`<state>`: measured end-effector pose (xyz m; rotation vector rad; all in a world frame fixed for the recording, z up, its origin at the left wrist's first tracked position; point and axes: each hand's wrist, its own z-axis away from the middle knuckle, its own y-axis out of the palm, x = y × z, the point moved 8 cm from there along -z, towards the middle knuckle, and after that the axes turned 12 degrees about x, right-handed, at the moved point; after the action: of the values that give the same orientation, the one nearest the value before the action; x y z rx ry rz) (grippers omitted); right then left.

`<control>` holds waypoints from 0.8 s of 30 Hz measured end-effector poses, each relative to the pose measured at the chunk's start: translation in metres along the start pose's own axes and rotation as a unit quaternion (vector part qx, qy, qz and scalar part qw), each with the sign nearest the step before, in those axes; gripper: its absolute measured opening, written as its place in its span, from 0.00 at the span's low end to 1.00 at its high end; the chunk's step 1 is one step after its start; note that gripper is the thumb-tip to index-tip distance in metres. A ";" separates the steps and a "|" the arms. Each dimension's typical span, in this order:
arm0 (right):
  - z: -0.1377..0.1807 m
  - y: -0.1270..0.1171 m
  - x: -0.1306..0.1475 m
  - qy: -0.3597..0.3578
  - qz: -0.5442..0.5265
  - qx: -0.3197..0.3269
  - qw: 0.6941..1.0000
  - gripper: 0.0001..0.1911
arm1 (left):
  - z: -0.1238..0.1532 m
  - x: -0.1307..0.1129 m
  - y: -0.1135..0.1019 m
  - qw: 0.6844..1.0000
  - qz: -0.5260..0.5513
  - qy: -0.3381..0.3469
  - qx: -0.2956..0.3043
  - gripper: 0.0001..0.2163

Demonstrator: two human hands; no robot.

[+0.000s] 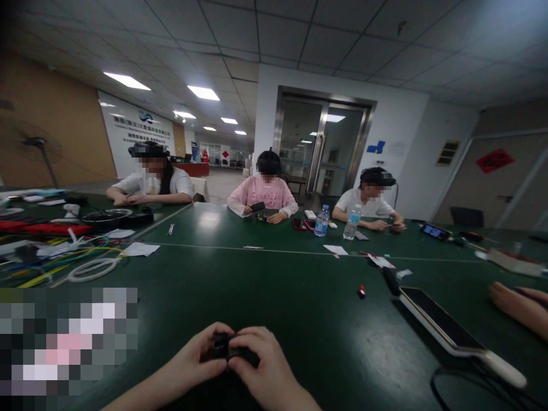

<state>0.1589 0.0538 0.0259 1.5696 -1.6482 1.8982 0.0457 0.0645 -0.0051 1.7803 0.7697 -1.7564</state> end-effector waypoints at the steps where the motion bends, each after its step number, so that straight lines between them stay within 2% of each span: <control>1: 0.000 0.000 -0.001 0.001 0.002 0.001 1.000 0.12 | 0.000 0.000 0.000 1.000 0.001 0.002 0.004 0.18; 24: 0.003 -0.006 0.002 0.012 0.022 0.010 1.000 0.14 | 0.001 -0.001 0.003 1.000 0.006 -0.002 0.019 0.17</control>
<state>0.1638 0.0524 0.0309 1.5245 -1.6741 1.9521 0.0473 0.0618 -0.0038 1.8022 0.7264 -1.7772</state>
